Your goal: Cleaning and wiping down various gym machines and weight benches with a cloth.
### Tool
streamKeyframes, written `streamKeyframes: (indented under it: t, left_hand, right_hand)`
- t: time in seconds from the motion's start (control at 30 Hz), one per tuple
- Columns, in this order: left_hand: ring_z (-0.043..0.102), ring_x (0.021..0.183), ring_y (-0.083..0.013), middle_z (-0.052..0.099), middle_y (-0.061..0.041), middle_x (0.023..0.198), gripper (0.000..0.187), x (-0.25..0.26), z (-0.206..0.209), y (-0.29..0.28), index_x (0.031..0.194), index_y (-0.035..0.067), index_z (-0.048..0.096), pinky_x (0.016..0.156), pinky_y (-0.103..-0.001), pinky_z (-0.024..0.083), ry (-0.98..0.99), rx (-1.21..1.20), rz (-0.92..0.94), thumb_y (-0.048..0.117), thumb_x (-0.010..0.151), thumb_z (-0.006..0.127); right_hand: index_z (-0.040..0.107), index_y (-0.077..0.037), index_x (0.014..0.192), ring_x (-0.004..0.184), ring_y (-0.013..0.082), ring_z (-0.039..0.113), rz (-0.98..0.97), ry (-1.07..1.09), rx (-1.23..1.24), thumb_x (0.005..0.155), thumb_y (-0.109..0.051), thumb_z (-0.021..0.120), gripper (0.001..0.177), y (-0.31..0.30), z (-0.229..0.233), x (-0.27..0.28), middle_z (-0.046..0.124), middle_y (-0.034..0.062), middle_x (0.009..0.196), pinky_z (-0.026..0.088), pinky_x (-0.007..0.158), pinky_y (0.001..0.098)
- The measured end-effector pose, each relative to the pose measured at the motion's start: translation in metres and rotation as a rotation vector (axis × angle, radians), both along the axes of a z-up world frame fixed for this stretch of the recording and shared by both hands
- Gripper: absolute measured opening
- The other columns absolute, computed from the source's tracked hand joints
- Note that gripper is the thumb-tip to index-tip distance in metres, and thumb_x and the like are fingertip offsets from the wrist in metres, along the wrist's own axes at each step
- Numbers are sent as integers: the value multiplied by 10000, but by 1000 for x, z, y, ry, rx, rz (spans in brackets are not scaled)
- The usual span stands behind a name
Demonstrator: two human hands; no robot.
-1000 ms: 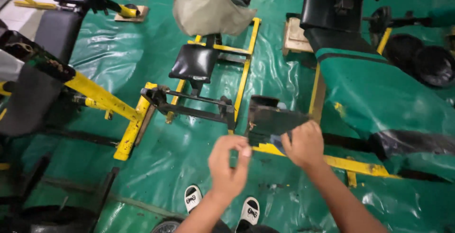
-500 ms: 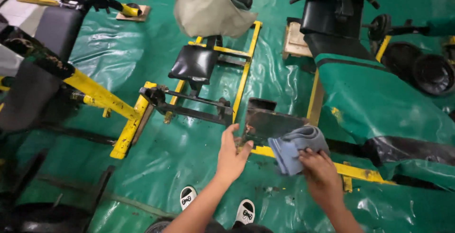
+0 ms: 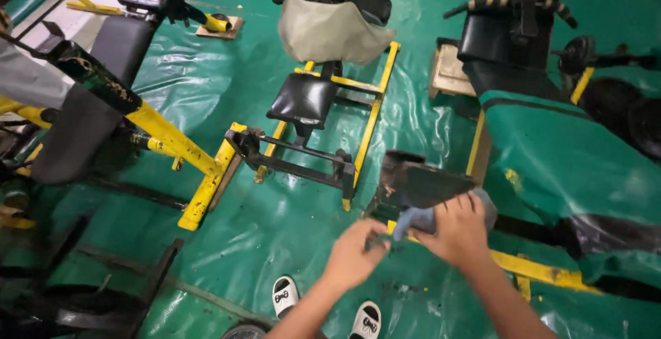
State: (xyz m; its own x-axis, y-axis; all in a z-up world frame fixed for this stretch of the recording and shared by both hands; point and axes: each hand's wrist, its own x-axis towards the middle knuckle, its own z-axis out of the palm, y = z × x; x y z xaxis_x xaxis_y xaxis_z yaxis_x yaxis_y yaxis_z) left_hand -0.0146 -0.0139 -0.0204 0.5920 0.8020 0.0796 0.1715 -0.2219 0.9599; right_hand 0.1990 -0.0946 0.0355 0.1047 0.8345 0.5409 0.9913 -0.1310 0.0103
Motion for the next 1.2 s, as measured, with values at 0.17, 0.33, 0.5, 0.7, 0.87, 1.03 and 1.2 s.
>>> streamKeyframes:
  t: [0.17, 0.33, 0.5, 0.7, 0.87, 1.03, 1.2]
  left_hand:
    - [736, 950, -261, 717, -87, 1136, 306, 6, -12, -18, 1140, 106, 673, 835, -364, 579, 54, 73, -136, 220, 868, 753]
    - [719, 964, -293, 717, -105, 1129, 297, -2, -10, -42, 1124, 117, 693, 811, -390, 578, 50, 121, -223, 255, 870, 758]
    - [728, 980, -274, 705, -89, 1124, 316, -12, -15, -38, 1115, 124, 686, 835, -397, 567, 140, 34, -264, 299, 861, 756]
    - [618, 1198, -332, 647, -123, 1278, 775, -30, -15, -9, 1342, 111, 551, 998, -417, 497, 290, 48, -214, 348, 670, 856]
    - [445, 1438, -348, 435, -233, 1537, 1225, -51, -30, 25, 1565, -18, 287, 1190, -412, 358, 119, 14, -490, 393, 606, 930]
    - [466, 1385, -205, 510, -70, 1495, 1050, -103, -19, 95, 1560, 92, 325, 1154, -353, 361, -171, -571, -666, 315, 694, 875]
    - [614, 1170, -172, 711, -54, 1253, 473, -137, -4, 162, 1378, 20, 671, 1036, -331, 484, -83, -700, -381, 273, 979, 697]
  right_hand:
    - [751, -162, 1064, 1052, 318, 707, -422, 155, -876, 688, -772, 775, 717, 20, 11, 22, 722, 115, 1044, 542, 1003, 418]
    - [713, -116, 1056, 1184, 348, 617, -136, 21, -252, 666, -337, 815, 460, -17, -30, 11, 675, 112, 1114, 455, 1060, 484]
    - [679, -21, 1070, 1344, 419, 526, 64, 36, 130, 541, -64, 738, 534, -49, -53, -16, 609, 168, 1386, 351, 1151, 553]
    - [652, -39, 1312, 1175, 306, 658, -75, 1320, 187, 799, -35, 735, 519, -120, -231, -34, 708, 135, 1268, 509, 1045, 497]
    - [529, -66, 1411, 1173, 336, 646, -58, 2461, 174, 844, -248, 723, 626, -103, -203, -82, 642, 156, 1319, 519, 996, 548]
    - [562, -99, 1410, 1205, 354, 651, 73, 2628, 202, 855, -446, 636, 658, -50, -265, -87, 661, 143, 1359, 504, 1005, 548]
    - [560, -94, 1428, 1232, 340, 599, -304, 2642, 216, 922, -646, 504, 751, 99, -135, -177, 638, 123, 1395, 450, 1082, 532]
